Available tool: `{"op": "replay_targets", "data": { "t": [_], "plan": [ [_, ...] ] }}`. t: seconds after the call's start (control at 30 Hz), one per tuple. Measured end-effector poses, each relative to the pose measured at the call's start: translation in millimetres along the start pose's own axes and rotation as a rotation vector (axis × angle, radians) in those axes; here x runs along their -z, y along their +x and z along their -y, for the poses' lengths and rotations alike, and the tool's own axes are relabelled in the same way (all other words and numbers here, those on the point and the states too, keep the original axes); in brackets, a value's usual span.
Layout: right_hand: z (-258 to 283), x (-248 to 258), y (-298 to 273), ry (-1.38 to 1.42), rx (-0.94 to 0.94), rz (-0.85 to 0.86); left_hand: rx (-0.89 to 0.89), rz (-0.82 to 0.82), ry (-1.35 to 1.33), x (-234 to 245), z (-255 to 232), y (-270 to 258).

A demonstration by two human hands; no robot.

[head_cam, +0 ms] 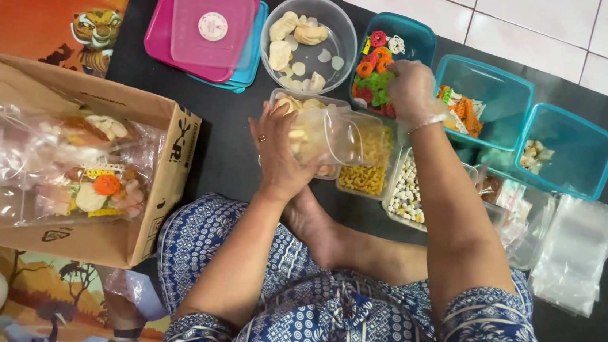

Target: Manually packaging a variety of small snacks from multiple containers into individual plastic bags.

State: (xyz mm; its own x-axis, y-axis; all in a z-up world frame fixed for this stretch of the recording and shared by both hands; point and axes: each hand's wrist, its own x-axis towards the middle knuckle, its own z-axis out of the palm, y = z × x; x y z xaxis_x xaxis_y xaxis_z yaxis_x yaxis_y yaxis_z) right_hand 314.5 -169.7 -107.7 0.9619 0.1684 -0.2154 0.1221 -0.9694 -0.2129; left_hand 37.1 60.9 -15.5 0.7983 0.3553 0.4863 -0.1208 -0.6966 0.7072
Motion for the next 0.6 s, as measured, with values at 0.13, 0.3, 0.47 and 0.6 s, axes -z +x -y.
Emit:
{"op": "replay_targets", "data": {
  "t": [0.13, 0.3, 0.47, 0.6],
  "plan": [
    [72.3, 142.4, -141.1, 0.631, 0.151, -0.166, 0.027, -0.031, 0.052, -1.0, -1.3, 0.5],
    [89.3, 231.2, -231.0, 1.132, 0.391, -0.210, -0.015, -0.047, 0.060, -9.2, 4.5, -3.0],
    [106.8, 238.1, -240.2, 0.933, 0.563, -0.135, -0.069, -0.059, 0.089, -12.4, 7.8, -4.8],
    [95.1, 233.0, -211.3, 1.018, 0.466, -0.076, -0.036, -0.057, 0.051, -0.9, -2.7, -0.5]
  ]
}}
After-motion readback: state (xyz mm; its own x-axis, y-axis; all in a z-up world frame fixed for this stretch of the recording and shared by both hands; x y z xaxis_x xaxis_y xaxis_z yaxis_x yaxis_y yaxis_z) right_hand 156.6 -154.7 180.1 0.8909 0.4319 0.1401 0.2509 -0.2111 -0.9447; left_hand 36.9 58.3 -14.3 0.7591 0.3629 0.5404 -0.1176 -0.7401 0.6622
